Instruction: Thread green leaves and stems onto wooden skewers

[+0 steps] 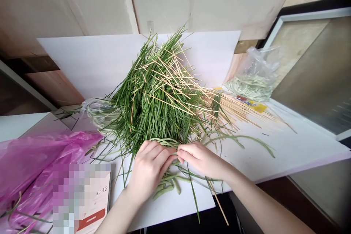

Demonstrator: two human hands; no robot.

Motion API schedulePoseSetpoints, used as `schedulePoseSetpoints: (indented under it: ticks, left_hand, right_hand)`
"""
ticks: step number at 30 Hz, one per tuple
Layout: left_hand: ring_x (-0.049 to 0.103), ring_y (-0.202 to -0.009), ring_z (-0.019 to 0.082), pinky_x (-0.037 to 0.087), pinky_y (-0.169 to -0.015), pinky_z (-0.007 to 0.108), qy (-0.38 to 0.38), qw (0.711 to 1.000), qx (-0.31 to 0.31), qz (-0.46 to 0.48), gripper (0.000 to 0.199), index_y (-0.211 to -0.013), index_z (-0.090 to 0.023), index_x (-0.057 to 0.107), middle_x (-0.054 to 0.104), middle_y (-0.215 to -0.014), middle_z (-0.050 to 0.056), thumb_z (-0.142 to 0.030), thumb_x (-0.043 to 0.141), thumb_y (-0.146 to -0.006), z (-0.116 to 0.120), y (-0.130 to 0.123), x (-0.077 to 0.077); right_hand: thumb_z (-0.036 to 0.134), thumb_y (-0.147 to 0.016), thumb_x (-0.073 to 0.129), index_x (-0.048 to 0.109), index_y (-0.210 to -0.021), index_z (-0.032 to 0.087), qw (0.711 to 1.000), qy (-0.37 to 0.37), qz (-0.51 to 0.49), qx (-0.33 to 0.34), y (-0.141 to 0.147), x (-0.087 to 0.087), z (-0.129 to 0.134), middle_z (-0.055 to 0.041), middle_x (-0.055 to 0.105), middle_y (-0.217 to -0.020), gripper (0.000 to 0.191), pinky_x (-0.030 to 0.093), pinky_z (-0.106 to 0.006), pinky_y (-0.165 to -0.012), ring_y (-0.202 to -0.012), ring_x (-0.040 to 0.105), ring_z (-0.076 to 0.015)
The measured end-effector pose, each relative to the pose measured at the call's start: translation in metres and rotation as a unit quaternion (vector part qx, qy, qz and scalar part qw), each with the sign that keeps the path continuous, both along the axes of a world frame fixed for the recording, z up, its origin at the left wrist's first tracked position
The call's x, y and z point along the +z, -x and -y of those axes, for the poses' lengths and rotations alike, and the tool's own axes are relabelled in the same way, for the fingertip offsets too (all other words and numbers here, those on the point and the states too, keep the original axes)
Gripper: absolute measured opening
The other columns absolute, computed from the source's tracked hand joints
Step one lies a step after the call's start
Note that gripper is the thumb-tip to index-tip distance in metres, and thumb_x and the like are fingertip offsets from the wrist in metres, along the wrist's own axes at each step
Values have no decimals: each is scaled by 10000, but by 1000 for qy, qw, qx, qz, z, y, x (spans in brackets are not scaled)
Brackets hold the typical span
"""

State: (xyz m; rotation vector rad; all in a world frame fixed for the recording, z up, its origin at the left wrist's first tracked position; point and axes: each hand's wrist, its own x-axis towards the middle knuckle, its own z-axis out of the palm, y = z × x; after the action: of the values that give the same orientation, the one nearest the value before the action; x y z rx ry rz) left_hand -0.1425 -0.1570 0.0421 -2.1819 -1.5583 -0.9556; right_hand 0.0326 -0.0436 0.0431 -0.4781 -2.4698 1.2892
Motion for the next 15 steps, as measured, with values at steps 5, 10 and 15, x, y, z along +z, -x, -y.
schedulePoseSetpoints:
  ticks: [5,10,15]
  left_hand:
    - [531,-700,194,348,-687,333,-19,990,-17,-139,107,-1012,-116,701,648,-718,24,-163,617,-966,-1,2,-1]
    - [542,-675,189,351,-690,326,7,991,-19,-135,143,-969,-131,695,655,-721,21,-177,562,-996,-4,2,-5]
    - [547,-639,140,377,-657,268,140,981,-22,133,285,-851,-175,675,638,-702,-8,-281,491,-1042,2,-10,-9]
  right_hand:
    - [399,-1078,392,501,-705,203,992,99,68,32,-5,-7,-11,60,412,-624,435,303,-273,-603,-587,384,-121]
    - [404,-1068,405,494,-705,201,989,135,41,38,-6,-21,-12,52,431,-665,425,305,-279,-636,-624,380,-125]
    - [365,-1051,442,481,-701,198,987,158,-39,19,-7,-19,-2,54,432,-667,390,302,-268,-631,-627,378,-122]
